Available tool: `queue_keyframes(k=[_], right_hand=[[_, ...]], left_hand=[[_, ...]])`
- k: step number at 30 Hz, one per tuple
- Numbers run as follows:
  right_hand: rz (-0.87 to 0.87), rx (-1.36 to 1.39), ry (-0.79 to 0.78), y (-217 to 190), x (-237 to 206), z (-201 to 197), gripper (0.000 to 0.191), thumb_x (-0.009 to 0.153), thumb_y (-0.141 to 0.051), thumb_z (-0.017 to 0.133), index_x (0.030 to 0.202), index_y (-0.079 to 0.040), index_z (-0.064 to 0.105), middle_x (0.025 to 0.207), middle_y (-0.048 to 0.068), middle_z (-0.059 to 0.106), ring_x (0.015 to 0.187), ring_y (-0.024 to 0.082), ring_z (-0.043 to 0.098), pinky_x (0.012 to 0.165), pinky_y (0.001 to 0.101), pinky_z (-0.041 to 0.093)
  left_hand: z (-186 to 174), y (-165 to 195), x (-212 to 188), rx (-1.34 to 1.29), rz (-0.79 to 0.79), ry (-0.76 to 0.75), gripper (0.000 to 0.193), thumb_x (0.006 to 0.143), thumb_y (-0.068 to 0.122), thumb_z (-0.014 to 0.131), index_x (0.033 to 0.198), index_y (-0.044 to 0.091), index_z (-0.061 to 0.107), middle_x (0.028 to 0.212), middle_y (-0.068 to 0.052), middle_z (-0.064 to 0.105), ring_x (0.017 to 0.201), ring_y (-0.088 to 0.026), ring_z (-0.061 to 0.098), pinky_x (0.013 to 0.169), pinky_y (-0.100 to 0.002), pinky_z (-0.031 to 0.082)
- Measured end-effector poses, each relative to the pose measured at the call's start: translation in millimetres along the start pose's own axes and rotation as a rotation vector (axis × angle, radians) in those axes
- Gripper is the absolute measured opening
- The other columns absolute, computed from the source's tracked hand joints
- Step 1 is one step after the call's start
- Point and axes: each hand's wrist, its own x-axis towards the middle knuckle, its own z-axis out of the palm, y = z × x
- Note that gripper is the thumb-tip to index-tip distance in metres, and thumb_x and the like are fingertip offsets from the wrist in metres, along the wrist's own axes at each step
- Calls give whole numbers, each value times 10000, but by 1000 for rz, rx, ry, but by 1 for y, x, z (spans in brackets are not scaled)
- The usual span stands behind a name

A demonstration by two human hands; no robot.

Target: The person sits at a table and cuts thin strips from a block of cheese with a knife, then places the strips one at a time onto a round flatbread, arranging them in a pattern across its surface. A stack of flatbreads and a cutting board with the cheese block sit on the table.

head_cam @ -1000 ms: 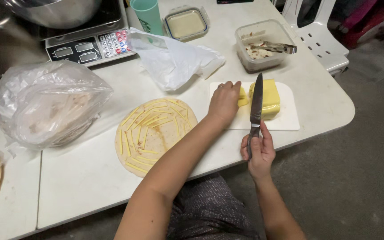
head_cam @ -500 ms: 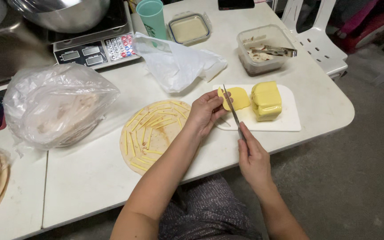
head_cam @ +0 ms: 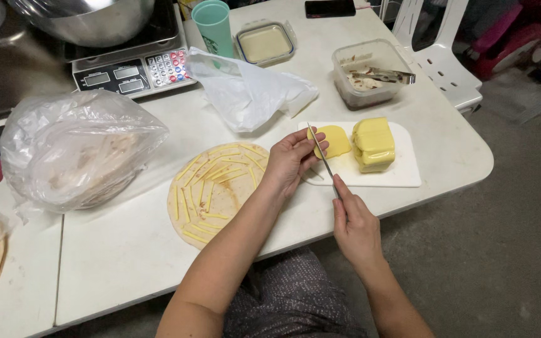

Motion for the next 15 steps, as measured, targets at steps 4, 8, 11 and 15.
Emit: queue_keyframes(k=[4, 8, 11, 15], right_hand=[[-11, -58, 13, 6, -2, 4, 454, 989, -76, 626, 1436, -150, 600, 926, 133, 692, 790, 283, 706, 710, 408, 569], [-58, -137, 52, 14, -3, 10, 479, 974, -67, 642, 1442, -159, 600, 857, 113, 653, 713, 279, 665, 657, 414, 553], [-64, -177, 63, 19, -2, 11, 495, 974, -65, 644, 1455, -166, 592, 839, 101, 647, 677, 265, 655, 622, 412, 543], [-22, -310, 50, 26, -1, 4, 483, 964, -98, 673, 1432, -207, 621, 803, 106, 637, 645, 281, 639, 605, 421, 539]], left_hand=[[0, -1, 2, -2, 0, -15, 306, 1001, 18, 555, 1297, -61, 562, 1227, -187, 692, 1071, -257, 718, 901, -337, 623], [0, -7, 4, 0, -4, -14, 302, 1007, 28, 543, 1298, -48, 568, 1228, -180, 692, 1075, -253, 718, 902, -332, 622], [2, -12, 9, 7, 7, -35, 302, 1014, 37, 541, 1303, -44, 566, 1236, -173, 691, 1090, -246, 715, 914, -325, 619], [-2, -22, 22, 43, -11, -62, 295, 1021, 34, 537, 1301, -54, 569, 1216, -149, 711, 1064, -208, 729, 892, -293, 610]])
